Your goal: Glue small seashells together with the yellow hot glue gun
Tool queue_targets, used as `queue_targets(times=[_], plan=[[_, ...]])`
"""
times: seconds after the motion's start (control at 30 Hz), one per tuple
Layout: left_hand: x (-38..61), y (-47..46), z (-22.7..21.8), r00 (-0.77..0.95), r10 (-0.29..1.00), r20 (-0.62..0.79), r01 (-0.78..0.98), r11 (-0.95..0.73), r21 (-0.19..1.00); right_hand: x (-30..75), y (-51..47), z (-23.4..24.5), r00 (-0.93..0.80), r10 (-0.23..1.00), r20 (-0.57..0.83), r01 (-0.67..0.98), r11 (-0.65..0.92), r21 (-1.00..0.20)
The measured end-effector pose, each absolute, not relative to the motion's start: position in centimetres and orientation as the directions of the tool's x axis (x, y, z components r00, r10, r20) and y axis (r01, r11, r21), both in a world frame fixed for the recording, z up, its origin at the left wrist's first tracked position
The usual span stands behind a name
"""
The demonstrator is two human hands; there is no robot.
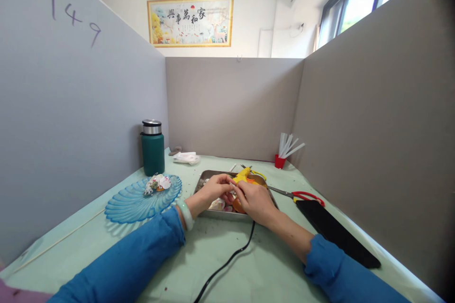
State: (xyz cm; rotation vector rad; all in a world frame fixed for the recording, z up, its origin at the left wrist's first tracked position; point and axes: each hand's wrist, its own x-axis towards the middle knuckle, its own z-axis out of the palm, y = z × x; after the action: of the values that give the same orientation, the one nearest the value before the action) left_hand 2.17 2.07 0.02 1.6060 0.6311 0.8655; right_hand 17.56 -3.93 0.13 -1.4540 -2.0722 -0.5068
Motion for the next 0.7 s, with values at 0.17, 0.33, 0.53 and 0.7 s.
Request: queue_targets(times=[0.17, 0.33, 0.53, 0.7], plan=[[2.24, 1.86, 0.21, 0.573, 0.795, 0.198, -0.053, -0.205, 0.977, 17.68, -3.84, -0.02, -0.265, 0.737, 0.622, 0.938, 0.347, -0.013], [2.24, 1.68, 0.38, 0.572, 0.796, 0.197, -0.056, -0.202, 0.978, 17.66, -3.8, -0.02, -0.257, 0.738, 0.624, 0.941, 0.339, -0.013], [2.17, 1.82, 0.17, 0.58, 0.788, 0.206, -0.073, -0.201, 0.977, 17.64, -3.69, -0.06, -0.255, 0.735, 0.628, 0.942, 0.336, -0.011], [2.21, 1.9, 0.09, 0.58, 0.791, 0.194, -0.068, -0.19, 0.979, 17.68, -3.65, -0.12, -0.26, 0.737, 0.623, 0.941, 0.338, -0.007]])
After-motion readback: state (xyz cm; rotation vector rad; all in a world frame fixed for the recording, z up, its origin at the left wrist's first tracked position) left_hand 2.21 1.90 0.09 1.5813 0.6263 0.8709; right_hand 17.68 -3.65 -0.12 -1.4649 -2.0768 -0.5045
